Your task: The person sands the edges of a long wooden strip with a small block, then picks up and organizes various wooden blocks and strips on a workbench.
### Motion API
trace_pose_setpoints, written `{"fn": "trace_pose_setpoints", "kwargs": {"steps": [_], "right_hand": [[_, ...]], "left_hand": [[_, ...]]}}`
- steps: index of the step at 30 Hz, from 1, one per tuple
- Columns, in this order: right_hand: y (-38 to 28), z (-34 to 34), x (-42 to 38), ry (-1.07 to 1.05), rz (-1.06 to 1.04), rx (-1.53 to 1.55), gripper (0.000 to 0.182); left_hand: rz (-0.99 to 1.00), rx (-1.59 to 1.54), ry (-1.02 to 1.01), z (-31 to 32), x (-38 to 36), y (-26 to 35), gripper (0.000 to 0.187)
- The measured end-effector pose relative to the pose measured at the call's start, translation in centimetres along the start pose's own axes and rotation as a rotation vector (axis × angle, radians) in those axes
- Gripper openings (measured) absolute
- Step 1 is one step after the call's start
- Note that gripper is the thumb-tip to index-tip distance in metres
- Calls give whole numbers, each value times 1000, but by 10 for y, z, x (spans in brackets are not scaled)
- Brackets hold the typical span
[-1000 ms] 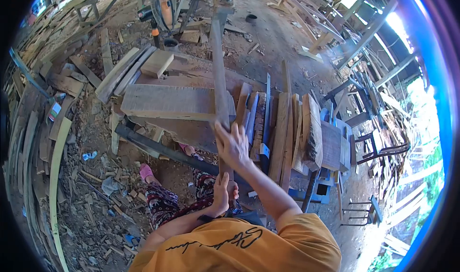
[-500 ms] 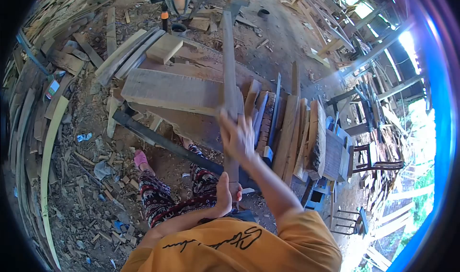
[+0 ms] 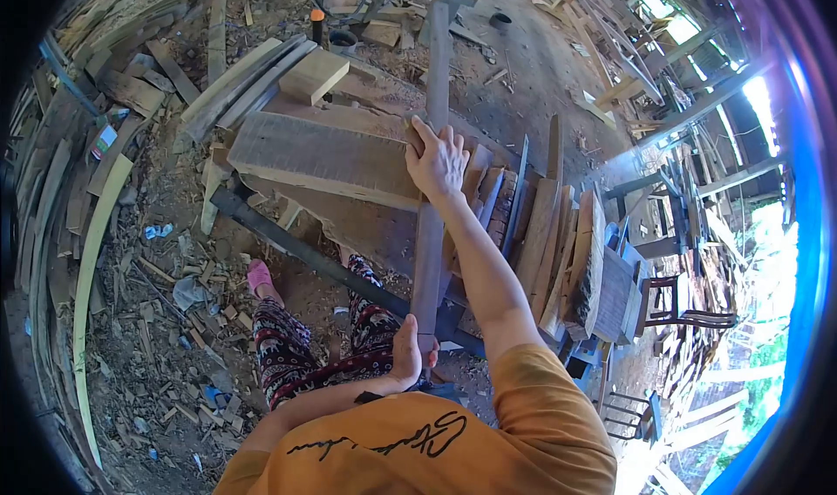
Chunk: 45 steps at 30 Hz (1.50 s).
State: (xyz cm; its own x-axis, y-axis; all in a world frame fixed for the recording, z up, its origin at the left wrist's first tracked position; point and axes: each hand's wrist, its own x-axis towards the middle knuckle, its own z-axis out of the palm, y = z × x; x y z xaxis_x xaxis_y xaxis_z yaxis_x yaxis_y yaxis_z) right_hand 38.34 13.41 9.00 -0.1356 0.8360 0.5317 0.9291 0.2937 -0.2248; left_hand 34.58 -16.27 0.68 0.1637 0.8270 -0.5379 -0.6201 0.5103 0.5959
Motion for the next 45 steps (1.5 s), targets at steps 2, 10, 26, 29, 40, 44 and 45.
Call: {"fn": "trace_pose_setpoints", "kwargs": {"steps": [2, 10, 26, 29, 40, 44, 45], "right_hand": [[3, 2, -16, 27, 13, -63, 47], [-54, -104, -169, -219, -13, -16, 48], [-29, -28, -68, 13, -20, -72, 51], [-62, -86, -166, -199, -7, -62, 56], [19, 3, 14, -44, 123, -40, 52], [23, 20, 40, -93, 186, -25, 54], [18, 18, 23, -75, 154, -53, 54]], "left_hand": [[-28, -16, 22, 5, -5, 0, 63], [86, 0, -43, 3, -1, 2, 52], [-79, -114, 21, -13, 2, 0, 54], [-171, -231, -49, -16, 4, 1, 60], [-198, -36, 74, -31, 25, -21, 74], [-221, -127, 14, -9, 12, -15, 76], [-210, -126, 13, -8, 14, -18, 76]]}}
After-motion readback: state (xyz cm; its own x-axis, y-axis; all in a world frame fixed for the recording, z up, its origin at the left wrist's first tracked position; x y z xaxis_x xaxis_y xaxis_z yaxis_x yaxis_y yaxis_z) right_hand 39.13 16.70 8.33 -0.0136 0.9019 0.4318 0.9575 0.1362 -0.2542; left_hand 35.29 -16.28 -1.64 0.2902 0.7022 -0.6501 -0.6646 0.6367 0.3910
